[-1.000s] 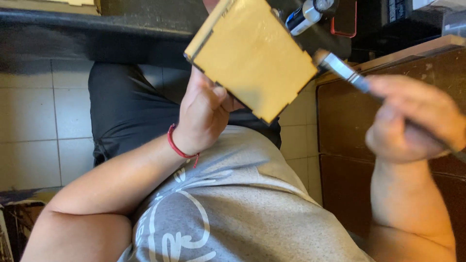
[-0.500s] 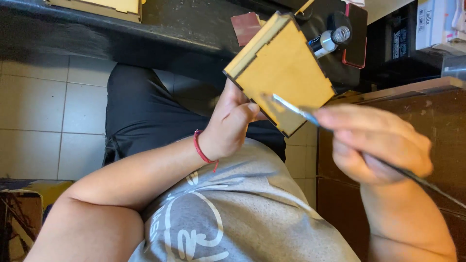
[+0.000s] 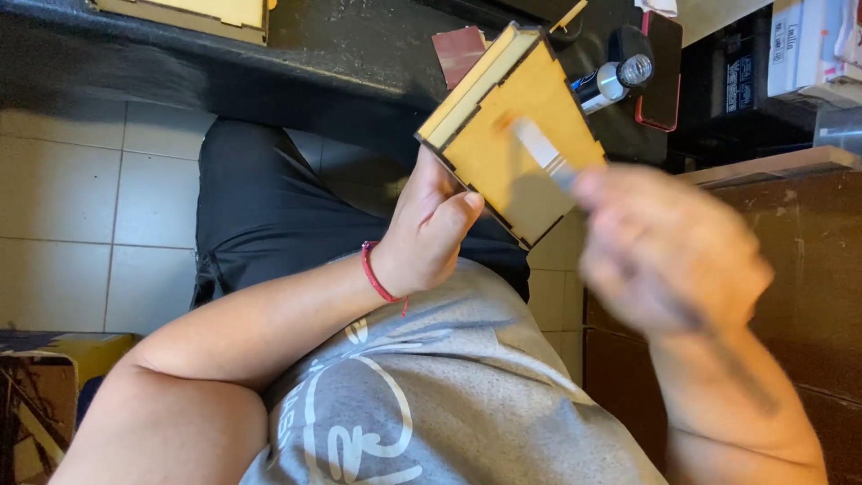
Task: Painting or varnishing laser-cut wooden box components with a brush
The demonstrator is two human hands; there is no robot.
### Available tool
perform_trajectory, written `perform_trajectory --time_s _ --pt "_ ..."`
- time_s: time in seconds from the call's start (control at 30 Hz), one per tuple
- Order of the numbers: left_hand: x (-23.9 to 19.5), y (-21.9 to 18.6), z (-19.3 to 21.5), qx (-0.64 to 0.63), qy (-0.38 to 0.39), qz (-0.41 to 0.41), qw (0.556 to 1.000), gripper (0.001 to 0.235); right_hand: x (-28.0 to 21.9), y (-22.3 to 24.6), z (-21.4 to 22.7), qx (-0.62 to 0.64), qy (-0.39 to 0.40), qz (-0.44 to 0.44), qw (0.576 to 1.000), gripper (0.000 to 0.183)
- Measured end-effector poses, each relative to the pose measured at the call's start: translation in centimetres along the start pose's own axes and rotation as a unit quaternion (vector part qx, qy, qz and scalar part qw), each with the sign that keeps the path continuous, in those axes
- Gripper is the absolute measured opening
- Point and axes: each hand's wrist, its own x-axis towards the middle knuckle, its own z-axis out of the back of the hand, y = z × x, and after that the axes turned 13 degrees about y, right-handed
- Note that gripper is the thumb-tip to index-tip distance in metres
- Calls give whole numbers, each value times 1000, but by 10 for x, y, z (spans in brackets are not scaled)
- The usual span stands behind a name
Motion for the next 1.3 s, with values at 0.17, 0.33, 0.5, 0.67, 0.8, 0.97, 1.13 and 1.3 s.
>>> perform_trajectory --time_s 0.17,0.33,0.5,0.67,0.8,0.97,1.13,1.3 --pt "2 1 1 7 -7 8 1000 58 12 14 1 29 19 -35 999 7" --pt "1 0 3 -18 -7 38 999 59 6 -10 -3 7 -33 -7 999 10" --pt "3 -4 5 -5 5 37 999 58 -9 4 -9 82 63 4 995 30" --pt "5 -7 5 -125 -23 96 987 68 -4 -16 7 58 -54 -15 997 7" --pt "7 -3 10 -179 -48 165 969 77 -20 -9 15 90 -10 -53 994 6" --pt "6 -9 14 -188 -28 163 968 76 -30 -29 54 122 4 -134 984 18" --pt "4 -8 16 -189 22 168 967 74 -4 -36 64 154 85 -161 971 21" --pt "-1 -1 22 -211 40 127 968 63 -4 -58 62 158 49 -138 976 25"
